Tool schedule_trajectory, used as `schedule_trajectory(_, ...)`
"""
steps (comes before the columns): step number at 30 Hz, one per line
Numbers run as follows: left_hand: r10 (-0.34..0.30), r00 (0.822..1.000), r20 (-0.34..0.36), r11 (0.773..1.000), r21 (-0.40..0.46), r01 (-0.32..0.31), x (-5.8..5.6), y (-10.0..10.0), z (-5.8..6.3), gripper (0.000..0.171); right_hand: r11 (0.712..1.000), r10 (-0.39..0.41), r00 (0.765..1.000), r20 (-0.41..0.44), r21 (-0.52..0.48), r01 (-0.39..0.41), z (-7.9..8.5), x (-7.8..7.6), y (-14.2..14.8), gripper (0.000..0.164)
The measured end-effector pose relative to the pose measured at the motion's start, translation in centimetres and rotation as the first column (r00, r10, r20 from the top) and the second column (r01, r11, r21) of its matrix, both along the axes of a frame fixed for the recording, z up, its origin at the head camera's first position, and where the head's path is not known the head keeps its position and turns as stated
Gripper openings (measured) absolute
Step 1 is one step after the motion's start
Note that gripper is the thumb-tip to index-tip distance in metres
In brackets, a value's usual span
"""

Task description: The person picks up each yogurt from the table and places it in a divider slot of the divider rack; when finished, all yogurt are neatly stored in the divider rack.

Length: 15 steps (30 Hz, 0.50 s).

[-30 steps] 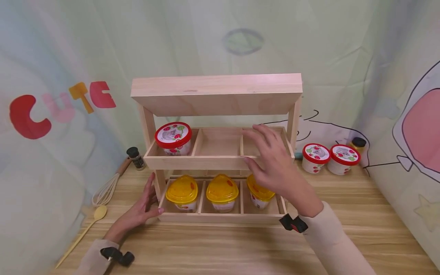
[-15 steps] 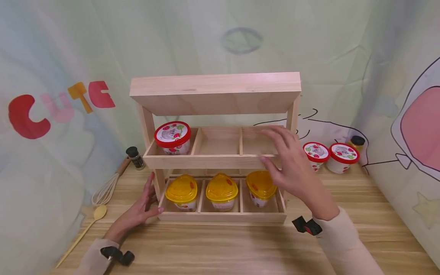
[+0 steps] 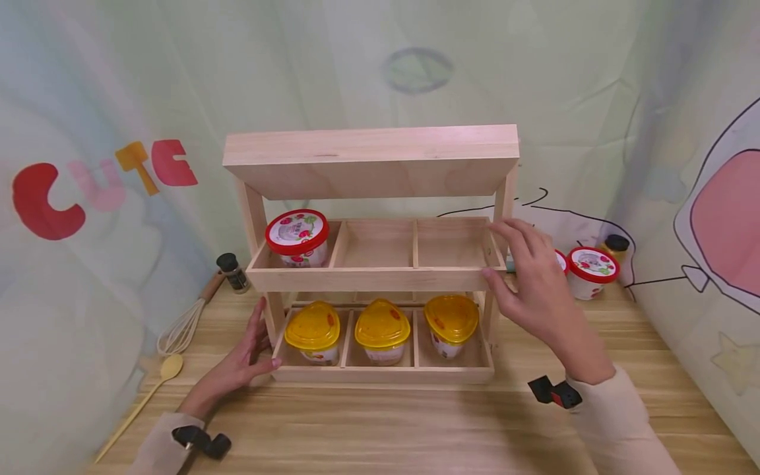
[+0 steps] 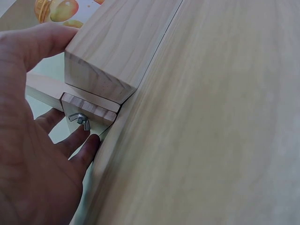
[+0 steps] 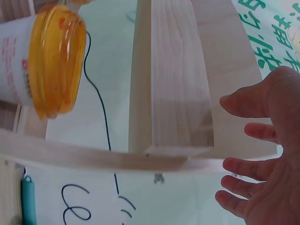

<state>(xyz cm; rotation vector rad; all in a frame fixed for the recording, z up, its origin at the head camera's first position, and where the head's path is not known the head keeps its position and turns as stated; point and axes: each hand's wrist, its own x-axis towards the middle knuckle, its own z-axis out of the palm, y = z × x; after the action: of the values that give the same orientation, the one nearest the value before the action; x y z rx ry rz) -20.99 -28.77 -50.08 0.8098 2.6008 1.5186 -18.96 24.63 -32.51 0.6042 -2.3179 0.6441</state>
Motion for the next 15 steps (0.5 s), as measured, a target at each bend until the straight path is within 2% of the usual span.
schedule_trajectory(5,-0.005,1.0,-0.001,1.0,0.005,0.005,0.0,0.0,-0.1,0.121,0.999,-0.048,0.997,0.054,-0.003,0.048,-0.4,-0.3,1.1,0.079)
schedule_trajectory(9,-0.01,1.0,-0.003,1.0,0.011,0.01,-0.1,-0.1,-0.2,0.122,0.998,-0.049,0.995,0.087,-0.027,0.051,-0.8,-0.5,1.7,0.08)
schedule_trajectory(15,-0.018,1.0,-0.016,1.0,0.022,0.018,-0.1,-0.1,-0.2,0.122,0.997,-0.061,0.994,0.087,-0.046,0.065,-1.5,-0.9,2.2,0.082)
